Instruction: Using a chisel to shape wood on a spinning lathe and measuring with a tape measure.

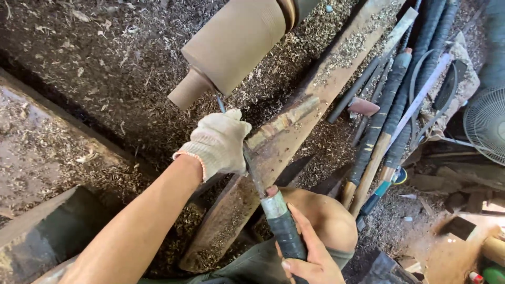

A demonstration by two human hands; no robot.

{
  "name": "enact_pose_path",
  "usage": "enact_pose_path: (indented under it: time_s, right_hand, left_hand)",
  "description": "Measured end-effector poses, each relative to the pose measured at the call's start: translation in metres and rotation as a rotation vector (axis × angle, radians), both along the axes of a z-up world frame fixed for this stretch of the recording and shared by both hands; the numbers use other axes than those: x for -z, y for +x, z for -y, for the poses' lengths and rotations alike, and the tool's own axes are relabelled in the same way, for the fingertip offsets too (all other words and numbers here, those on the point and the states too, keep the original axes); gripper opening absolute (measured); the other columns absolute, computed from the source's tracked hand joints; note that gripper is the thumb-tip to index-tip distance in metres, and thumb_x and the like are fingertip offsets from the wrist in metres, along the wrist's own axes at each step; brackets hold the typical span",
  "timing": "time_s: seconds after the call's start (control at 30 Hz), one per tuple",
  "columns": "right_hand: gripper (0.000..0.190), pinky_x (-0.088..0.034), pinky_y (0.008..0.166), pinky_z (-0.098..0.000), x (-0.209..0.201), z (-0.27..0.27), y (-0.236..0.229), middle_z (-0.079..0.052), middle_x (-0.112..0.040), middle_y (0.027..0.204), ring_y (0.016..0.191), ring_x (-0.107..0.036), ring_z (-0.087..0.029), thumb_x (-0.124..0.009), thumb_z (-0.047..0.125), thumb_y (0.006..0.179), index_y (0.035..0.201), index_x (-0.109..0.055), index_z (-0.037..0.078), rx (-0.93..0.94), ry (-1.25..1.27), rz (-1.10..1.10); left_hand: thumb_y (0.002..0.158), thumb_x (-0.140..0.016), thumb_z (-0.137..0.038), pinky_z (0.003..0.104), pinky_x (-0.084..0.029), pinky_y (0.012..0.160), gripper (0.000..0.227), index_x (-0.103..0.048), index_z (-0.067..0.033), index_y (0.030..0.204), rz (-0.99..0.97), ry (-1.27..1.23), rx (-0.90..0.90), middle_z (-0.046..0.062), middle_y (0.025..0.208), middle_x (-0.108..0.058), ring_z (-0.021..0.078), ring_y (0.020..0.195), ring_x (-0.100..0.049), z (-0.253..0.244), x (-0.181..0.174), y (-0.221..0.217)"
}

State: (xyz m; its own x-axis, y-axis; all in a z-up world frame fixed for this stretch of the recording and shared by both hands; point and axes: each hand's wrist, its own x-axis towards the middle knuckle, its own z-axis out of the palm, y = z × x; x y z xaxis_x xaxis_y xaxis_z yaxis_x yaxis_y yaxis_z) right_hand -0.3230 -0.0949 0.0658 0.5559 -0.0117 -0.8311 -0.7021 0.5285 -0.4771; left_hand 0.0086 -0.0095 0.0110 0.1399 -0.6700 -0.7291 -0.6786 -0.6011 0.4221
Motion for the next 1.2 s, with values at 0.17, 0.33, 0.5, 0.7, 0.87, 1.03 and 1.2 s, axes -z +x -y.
enact_pose_path:
  time_s: [0.17, 0.33, 0.5, 0.7, 0.87, 1.03, 1.2]
  right_hand:
    - [0.106, -0.053, 0.052, -0.0293, -0.009, 0.005, 0.013, -0.015, -0.059, 0.096, 0.064, -0.062, -0.018, -0.072, -0.003, 0.079, 0.163, -0.011, 0.020, -0.019, 0.022, 0.014]
    - [0.104, -0.054, 0.055, -0.0290, -0.014, 0.010, 0.020, -0.013, -0.059, 0.097, 0.067, -0.062, -0.017, -0.071, -0.003, 0.079, 0.164, -0.014, 0.018, -0.112, -0.028, 0.040]
    - [0.108, -0.052, 0.049, -0.0284, -0.012, -0.003, 0.014, -0.013, -0.060, 0.093, 0.061, -0.061, -0.016, -0.073, 0.000, 0.076, 0.165, -0.015, 0.021, -0.033, -0.036, -0.019]
    - [0.111, -0.053, 0.048, -0.0291, -0.010, -0.007, 0.014, -0.013, -0.060, 0.091, 0.060, -0.061, -0.016, -0.074, 0.002, 0.075, 0.167, -0.015, 0.023, 0.007, -0.052, -0.058]
    - [0.108, -0.055, 0.051, -0.0297, -0.005, -0.002, 0.009, -0.014, -0.060, 0.094, 0.064, -0.063, -0.017, -0.073, 0.001, 0.078, 0.166, -0.013, 0.021, -0.011, -0.038, -0.020]
    - [0.105, -0.055, 0.053, -0.0302, -0.005, 0.011, 0.008, -0.015, -0.059, 0.095, 0.066, -0.063, -0.018, -0.071, 0.000, 0.081, 0.163, -0.008, 0.020, -0.060, -0.002, 0.039]
    - [0.105, -0.054, 0.054, -0.0297, -0.006, 0.028, 0.011, -0.014, -0.059, 0.099, 0.066, -0.062, -0.017, -0.071, -0.001, 0.082, 0.163, -0.008, 0.019, -0.178, -0.009, 0.044]
  left_hand:
    - [0.065, -0.088, -0.037, 0.043, -0.056, 0.093, 0.055, -0.070, -0.0159, 0.113, -0.011, -0.061, -0.124, 0.011, 0.117, -0.061, 0.0326, 0.109, -0.065, -0.006, -0.008, -0.002]
    - [0.065, -0.088, -0.039, 0.043, -0.056, 0.094, 0.060, -0.069, -0.0163, 0.117, -0.007, -0.059, -0.125, 0.011, 0.116, -0.062, 0.0312, 0.110, -0.065, -0.004, -0.008, 0.000]
    - [0.062, -0.091, -0.044, 0.043, -0.056, 0.092, 0.075, -0.062, -0.0171, 0.126, -0.026, 0.013, -0.053, 0.012, 0.118, -0.061, 0.0312, 0.110, -0.065, 0.000, -0.005, 0.001]
    - [0.064, -0.087, -0.037, 0.044, -0.057, 0.090, 0.055, -0.069, -0.0152, 0.111, 0.024, -0.091, -0.093, 0.014, 0.117, -0.061, 0.0339, 0.106, -0.066, -0.006, -0.004, -0.003]
    - [0.063, -0.087, -0.036, 0.043, -0.057, 0.089, 0.054, -0.070, -0.0155, 0.110, 0.003, -0.057, -0.094, 0.013, 0.116, -0.060, 0.0331, 0.105, -0.067, -0.003, -0.004, -0.003]
    - [0.063, -0.088, -0.039, 0.043, -0.057, 0.091, 0.057, -0.070, -0.0147, 0.112, -0.021, -0.021, -0.095, 0.013, 0.115, -0.062, 0.0331, 0.105, -0.067, -0.005, -0.007, -0.001]
    - [0.061, -0.087, -0.036, 0.045, -0.056, 0.090, 0.055, -0.071, -0.0159, 0.110, -0.016, -0.090, -0.189, 0.013, 0.113, -0.061, 0.0356, 0.104, -0.067, -0.010, 0.004, -0.007]
